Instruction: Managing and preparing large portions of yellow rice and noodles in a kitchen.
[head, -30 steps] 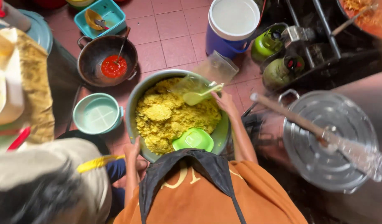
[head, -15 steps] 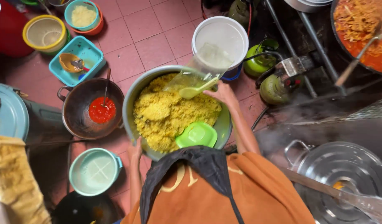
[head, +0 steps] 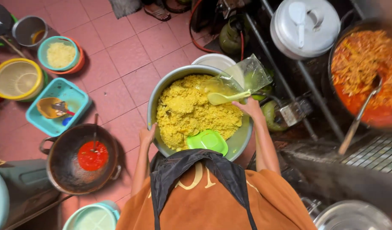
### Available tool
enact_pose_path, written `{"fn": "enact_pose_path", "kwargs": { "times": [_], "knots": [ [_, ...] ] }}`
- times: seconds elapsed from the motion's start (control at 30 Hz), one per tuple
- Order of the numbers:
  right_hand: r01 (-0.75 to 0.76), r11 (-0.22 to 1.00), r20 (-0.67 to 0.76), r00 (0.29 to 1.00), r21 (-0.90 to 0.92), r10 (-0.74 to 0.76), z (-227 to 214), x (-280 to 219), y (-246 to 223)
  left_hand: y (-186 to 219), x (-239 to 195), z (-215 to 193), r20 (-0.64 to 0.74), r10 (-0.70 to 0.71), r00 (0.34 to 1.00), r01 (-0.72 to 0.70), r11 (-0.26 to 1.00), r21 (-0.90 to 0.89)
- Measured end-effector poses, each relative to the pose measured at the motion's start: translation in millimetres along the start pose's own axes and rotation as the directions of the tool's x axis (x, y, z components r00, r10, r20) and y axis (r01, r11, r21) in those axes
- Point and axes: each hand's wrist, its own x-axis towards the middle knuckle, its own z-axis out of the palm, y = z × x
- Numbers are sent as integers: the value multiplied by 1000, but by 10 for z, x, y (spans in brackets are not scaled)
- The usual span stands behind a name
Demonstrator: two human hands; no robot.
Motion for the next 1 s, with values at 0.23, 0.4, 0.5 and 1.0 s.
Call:
{"fn": "enact_pose_path", "kwargs": {
  "times": [0.23, 0.4, 0.5, 1.0],
  "knots": [
    [-53, 998, 59, 997, -45, 56, -505, 1178, 559, 1108, 638, 441, 73, -90, 993, 93, 995, -46],
    [-130, 986, 69, 988, -100, 138, -253, 2195, 1247, 1011, 1524, 1257, 172, 19, 985, -25, 999, 33],
    [-270, 944, 164, 939, -189, 302, -228, 2526, 1237, 1235, 1579, 1395, 229, -184, 956, 169, 982, 86],
    [-371, 926, 157, 913, -73, 378, 388, 3293, 1793, 1235, 2162, 1821, 201, -357, 912, 316, 926, 209]
  ]
}}
